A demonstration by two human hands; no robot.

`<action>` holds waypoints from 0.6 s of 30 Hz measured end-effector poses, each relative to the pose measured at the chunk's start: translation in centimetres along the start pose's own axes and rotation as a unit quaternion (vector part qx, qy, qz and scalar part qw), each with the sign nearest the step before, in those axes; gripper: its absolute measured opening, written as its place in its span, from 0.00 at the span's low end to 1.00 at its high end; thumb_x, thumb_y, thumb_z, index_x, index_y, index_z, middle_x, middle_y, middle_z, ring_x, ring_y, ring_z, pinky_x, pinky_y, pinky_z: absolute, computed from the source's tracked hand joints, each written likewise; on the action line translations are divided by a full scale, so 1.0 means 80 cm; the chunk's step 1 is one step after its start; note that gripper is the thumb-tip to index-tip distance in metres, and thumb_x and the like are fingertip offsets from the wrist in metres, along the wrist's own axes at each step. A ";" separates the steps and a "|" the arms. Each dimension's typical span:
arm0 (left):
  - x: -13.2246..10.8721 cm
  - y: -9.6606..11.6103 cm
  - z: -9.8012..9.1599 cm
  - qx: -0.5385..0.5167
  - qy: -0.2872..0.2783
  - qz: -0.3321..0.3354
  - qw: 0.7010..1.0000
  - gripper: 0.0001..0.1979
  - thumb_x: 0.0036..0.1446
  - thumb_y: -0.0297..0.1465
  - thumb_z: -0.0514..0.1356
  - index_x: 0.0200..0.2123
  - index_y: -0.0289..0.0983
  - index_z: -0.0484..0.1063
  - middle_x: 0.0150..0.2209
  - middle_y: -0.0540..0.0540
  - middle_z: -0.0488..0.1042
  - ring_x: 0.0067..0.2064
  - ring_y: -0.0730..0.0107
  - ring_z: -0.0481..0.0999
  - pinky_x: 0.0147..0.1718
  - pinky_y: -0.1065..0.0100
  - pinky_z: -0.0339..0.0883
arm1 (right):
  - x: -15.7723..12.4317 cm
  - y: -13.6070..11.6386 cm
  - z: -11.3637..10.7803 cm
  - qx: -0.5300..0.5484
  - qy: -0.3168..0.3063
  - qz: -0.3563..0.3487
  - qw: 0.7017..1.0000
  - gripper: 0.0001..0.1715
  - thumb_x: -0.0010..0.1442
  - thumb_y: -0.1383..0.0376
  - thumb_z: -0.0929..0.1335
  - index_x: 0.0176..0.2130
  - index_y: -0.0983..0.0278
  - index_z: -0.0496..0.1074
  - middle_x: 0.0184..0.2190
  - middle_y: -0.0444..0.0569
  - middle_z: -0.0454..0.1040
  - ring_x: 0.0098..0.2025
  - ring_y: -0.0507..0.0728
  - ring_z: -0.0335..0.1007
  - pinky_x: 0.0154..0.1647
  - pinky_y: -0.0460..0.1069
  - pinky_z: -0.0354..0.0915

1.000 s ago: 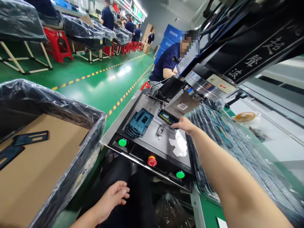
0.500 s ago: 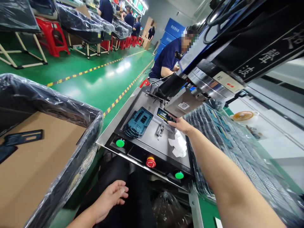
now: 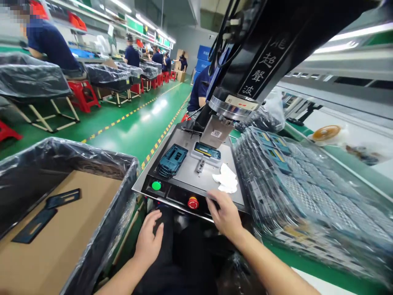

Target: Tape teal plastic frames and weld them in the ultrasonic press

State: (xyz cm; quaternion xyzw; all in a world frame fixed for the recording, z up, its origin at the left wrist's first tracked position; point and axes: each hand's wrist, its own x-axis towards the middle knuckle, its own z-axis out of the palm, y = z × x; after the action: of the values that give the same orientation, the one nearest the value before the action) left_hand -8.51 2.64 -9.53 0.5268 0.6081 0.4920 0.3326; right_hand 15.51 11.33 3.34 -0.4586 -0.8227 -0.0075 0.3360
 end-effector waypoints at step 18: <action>0.064 0.051 -0.001 0.278 -0.006 0.176 0.944 0.31 0.53 0.29 0.55 0.61 0.29 0.56 0.68 0.32 0.45 0.68 0.50 0.44 0.63 0.49 0.48 | -0.117 0.068 -0.019 0.083 0.003 0.257 0.963 0.11 0.55 0.51 0.64 0.34 0.51 0.73 0.34 0.47 0.77 0.36 0.63 0.75 0.36 0.58 0.71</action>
State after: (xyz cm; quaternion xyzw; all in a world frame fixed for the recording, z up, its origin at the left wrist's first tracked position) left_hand -8.47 7.40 -5.06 0.7001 0.6164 0.3505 0.0844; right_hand 23.78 6.99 -2.37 -0.6251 -0.6739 0.1454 0.3660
